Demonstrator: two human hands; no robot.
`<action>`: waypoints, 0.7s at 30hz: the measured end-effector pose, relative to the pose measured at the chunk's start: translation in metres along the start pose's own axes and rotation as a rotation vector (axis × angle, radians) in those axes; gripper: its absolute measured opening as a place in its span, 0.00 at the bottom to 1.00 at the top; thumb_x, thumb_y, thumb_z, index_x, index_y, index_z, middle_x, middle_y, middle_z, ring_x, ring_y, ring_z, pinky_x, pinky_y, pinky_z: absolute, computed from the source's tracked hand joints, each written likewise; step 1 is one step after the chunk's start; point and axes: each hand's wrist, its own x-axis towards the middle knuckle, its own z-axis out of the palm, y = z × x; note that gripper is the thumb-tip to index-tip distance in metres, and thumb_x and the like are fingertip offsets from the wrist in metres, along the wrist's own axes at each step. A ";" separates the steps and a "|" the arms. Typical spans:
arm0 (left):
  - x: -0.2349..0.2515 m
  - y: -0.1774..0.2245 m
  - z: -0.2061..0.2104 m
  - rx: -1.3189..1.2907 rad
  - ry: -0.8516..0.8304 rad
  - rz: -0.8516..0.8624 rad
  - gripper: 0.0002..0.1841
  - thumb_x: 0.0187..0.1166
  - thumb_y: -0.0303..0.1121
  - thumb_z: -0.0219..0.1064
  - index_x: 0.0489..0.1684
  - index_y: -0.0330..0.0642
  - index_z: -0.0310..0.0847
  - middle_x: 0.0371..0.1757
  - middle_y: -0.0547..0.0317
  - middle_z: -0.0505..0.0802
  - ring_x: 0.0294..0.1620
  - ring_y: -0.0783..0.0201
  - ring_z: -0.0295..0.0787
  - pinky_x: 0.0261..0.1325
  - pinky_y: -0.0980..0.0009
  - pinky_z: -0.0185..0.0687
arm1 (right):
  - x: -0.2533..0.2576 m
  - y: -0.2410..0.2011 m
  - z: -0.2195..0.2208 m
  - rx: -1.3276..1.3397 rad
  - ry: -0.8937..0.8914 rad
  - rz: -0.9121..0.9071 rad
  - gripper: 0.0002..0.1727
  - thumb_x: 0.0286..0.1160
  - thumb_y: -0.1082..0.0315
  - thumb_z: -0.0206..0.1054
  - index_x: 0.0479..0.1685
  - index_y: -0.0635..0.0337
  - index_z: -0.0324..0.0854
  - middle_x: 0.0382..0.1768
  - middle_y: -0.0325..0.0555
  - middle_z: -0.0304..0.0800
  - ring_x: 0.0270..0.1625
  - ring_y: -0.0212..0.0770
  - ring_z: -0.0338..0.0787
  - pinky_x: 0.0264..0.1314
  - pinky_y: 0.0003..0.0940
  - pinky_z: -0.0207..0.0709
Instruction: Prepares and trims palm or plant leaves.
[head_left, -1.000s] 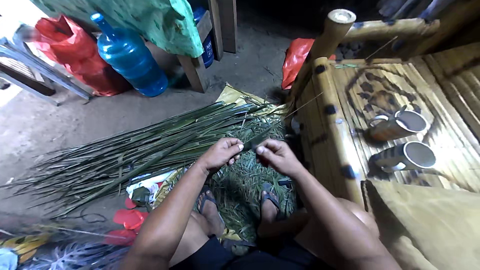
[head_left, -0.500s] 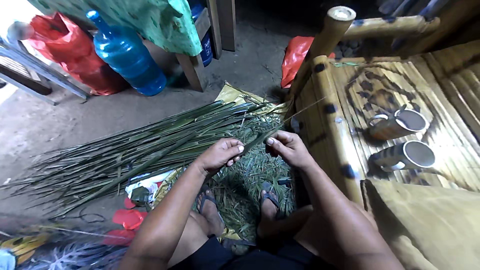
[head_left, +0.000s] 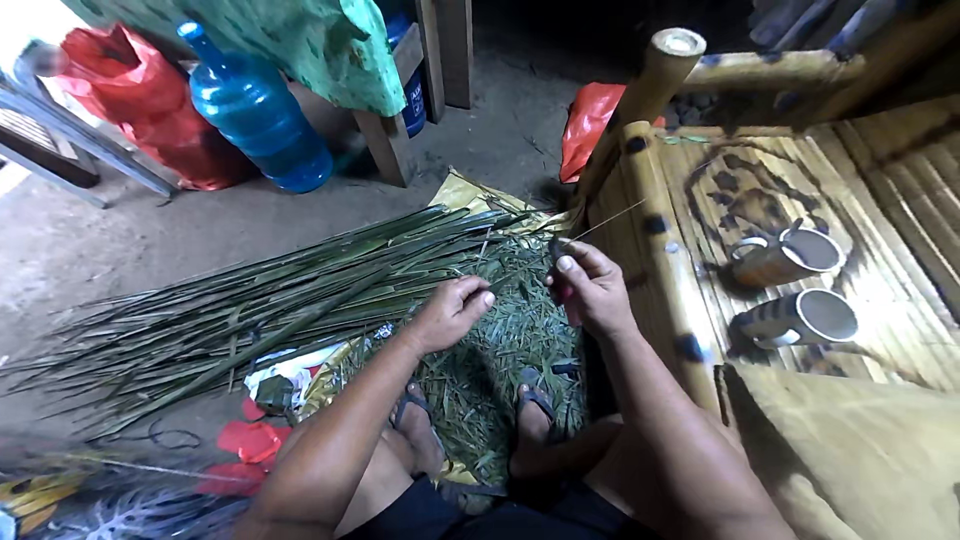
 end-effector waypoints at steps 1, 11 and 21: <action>0.000 -0.001 0.001 0.043 -0.009 0.020 0.20 0.83 0.45 0.63 0.58 0.37 0.86 0.50 0.54 0.90 0.52 0.65 0.87 0.59 0.63 0.85 | -0.001 0.001 0.004 0.010 -0.011 0.009 0.18 0.88 0.60 0.61 0.70 0.55 0.81 0.33 0.40 0.90 0.25 0.31 0.85 0.28 0.28 0.85; 0.000 -0.006 0.007 0.036 -0.009 0.044 0.19 0.91 0.36 0.49 0.42 0.37 0.87 0.34 0.60 0.87 0.30 0.72 0.81 0.38 0.74 0.81 | -0.010 0.011 0.019 0.022 -0.109 0.106 0.17 0.86 0.65 0.62 0.67 0.62 0.84 0.32 0.44 0.91 0.24 0.33 0.86 0.29 0.29 0.85; -0.004 -0.005 -0.001 -0.217 -0.173 -0.092 0.20 0.93 0.36 0.46 0.52 0.40 0.88 0.26 0.70 0.85 0.20 0.80 0.73 0.27 0.82 0.72 | 0.001 -0.003 -0.008 0.009 -0.067 -0.006 0.17 0.86 0.66 0.62 0.68 0.59 0.84 0.31 0.42 0.91 0.23 0.32 0.85 0.26 0.27 0.83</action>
